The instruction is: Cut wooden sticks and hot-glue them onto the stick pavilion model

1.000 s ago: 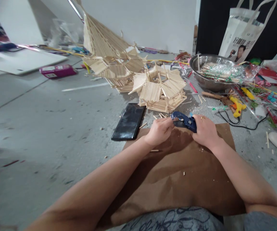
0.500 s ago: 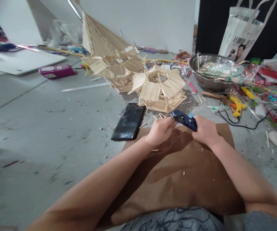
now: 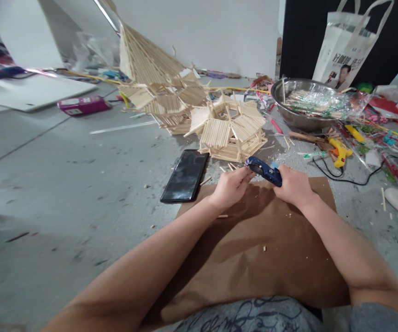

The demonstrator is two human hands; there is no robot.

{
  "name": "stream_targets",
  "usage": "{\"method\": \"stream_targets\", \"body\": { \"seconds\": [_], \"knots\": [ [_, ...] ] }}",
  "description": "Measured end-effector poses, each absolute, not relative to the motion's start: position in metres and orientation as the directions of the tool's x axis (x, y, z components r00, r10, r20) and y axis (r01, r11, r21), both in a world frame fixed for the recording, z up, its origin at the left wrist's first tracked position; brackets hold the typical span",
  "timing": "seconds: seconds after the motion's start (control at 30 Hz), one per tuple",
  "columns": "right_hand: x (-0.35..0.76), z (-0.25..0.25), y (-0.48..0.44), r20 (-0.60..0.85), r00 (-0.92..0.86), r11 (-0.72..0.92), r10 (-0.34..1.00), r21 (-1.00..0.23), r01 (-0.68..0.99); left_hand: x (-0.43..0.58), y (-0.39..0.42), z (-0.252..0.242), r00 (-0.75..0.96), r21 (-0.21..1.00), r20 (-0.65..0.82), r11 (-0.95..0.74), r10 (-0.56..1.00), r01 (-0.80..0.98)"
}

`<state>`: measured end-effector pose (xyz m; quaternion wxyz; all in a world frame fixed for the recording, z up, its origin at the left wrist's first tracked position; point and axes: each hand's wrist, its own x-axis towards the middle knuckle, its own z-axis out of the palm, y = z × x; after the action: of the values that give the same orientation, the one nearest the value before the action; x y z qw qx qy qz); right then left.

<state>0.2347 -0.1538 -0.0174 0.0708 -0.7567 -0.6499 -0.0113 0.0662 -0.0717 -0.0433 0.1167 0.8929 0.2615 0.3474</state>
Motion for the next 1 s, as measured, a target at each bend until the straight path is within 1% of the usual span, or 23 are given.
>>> {"method": "stream_targets", "body": {
  "seconds": [0.13, 0.2, 0.27, 0.43, 0.57, 0.7, 1.0],
  "knots": [
    [0.2318, -0.0172, -0.1539, 0.129, 0.16, -0.147, 0.979, -0.1, 0.984, 0.0669, -0.0734, -0.0423, 0.582, 0.426, 0.543, -0.796, 0.605, 0.43],
    [0.2294, -0.0163, -0.1547, 0.143, 0.156, -0.141, 0.977, -0.115, 0.983, 0.067, -0.0742, -0.042, 0.553, 0.405, 0.567, -0.791, 0.61, 0.458],
    [0.2273, -0.0152, -0.1557, 0.155, 0.13, -0.11, 0.979, -0.133, 0.985, 0.0666, -0.0746, -0.0418, 0.538, 0.368, 0.612, -0.811, 0.58, 0.456],
    [0.2278, -0.0157, -0.1558, 0.178, 0.028, 0.004, 0.984, -0.177, 0.984, 0.0642, -0.0727, -0.0427, 0.543, 0.311, 0.696, -0.879, 0.47, 0.362],
    [0.2317, -0.019, -0.1547, 0.208, -0.06, 0.103, 0.976, -0.202, 0.974, 0.0624, -0.0695, -0.0427, 0.597, 0.344, 0.673, -0.9, 0.436, 0.269],
    [0.2337, -0.0206, -0.1554, 0.222, -0.028, 0.073, 0.975, -0.195, 0.978, 0.0617, -0.0691, -0.0404, 0.611, 0.362, 0.64, -0.884, 0.466, 0.296],
    [0.234, -0.0206, -0.1559, 0.193, 0.004, 0.025, 0.981, -0.149, 0.988, 0.0621, -0.0702, -0.0383, 0.615, 0.343, 0.64, -0.887, 0.461, 0.308]
  ]
}}
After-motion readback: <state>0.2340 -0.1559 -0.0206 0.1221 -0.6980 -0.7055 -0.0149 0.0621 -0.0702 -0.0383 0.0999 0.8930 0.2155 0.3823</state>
